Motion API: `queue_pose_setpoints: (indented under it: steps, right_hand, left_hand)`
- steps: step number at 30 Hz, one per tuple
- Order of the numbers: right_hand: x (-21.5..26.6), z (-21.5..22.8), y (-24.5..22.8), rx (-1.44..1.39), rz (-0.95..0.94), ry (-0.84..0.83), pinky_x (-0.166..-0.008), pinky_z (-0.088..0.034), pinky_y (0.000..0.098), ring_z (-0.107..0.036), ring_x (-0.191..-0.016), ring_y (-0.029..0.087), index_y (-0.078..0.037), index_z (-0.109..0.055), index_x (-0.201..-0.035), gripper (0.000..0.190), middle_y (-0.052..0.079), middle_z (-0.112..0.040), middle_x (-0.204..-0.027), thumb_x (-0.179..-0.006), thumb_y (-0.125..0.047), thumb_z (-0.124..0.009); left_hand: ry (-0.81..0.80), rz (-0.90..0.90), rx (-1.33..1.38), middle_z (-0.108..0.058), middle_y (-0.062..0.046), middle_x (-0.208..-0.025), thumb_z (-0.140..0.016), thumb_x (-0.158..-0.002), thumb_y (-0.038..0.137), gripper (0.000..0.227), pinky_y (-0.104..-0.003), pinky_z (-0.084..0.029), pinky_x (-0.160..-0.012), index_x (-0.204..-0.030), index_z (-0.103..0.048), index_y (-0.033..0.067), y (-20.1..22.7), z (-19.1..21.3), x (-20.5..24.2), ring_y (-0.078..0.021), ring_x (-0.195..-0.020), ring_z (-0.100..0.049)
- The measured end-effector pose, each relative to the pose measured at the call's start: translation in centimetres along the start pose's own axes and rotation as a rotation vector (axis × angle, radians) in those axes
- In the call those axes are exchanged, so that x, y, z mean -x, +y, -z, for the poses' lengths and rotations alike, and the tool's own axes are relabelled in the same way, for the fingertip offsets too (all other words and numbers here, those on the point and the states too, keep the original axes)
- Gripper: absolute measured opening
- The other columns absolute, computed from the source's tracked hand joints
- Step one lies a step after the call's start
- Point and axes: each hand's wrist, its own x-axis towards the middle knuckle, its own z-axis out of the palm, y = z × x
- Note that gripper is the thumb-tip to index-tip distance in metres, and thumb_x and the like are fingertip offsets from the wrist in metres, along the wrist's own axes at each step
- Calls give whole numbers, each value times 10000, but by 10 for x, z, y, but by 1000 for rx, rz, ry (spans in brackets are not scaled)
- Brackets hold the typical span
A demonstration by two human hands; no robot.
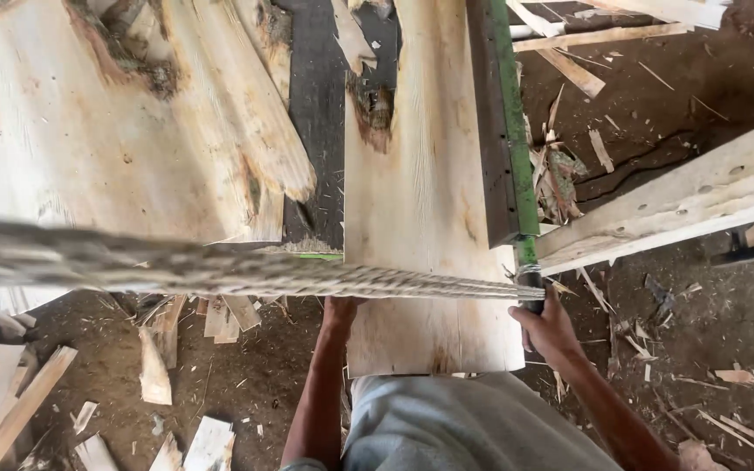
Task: The recorder is cutting and sorting large pieces of wood veneer using a manual lever-operated cutting machine in a workshop environment.
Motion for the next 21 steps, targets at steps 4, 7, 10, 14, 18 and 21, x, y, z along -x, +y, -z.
queue_pose_setpoints:
  steps: [4,7,10,14,18,21]
  right_hand:
    - [14,16,-29,41,9,-5,-352,-498,336,-556,-448,183,-48,-333,-1480,695,125,-625,-756,-878,-132,-671]
    - [26,28,-47,107,2,-6,-377,-522,340,-590,-456,186,-68,-321,-1520,730,131,-660,-749,-892,-157,-683]
    - [25,29,-44,161,-7,11,-403,-533,342,-619,-466,195,-70,-342,-1522,726,137,-681,-730,-893,-158,-691]
    - [12,21,-26,144,-49,50,-425,-529,364,-640,-486,214,-54,-355,-1504,706,148,-695,-726,-882,-127,-682]
    - [4,12,-6,146,-105,53,-432,-532,386,-644,-501,227,-34,-370,-1469,658,166,-692,-753,-894,-116,-680]
    - [-6,8,6,196,-99,71,-440,-552,368,-659,-518,226,-27,-365,-1453,652,171,-684,-757,-887,-103,-678]
  left_hand:
    - [-10,-13,-44,-768,-127,-1155,-761,-821,44,406,-429,-573,-977,-1223,-698,42,8,-9,-22,-248,-1032,-714]
    - [-12,-21,-74,-766,-122,-1158,-767,-821,41,394,-426,-569,-978,-1210,-703,46,13,-15,-42,-246,-1032,-710]
    - [-2,-36,-98,-763,-118,-1160,-774,-822,38,382,-422,-565,-978,-1197,-708,50,23,-14,-67,-244,-1033,-706]
    - [13,-58,-127,-760,-113,-1164,-783,-822,34,365,-417,-559,-978,-1180,-715,56,43,-14,-103,-241,-1033,-700]
    - [13,-58,-157,-758,-108,-1167,-790,-822,31,353,-413,-555,-979,-1167,-720,60,28,-14,-168,-238,-1034,-696]
    - [9,-37,-96,-769,-124,-1150,-775,-827,31,334,-431,-588,-975,-1159,-742,39,35,-16,-182,-249,-1033,-703]
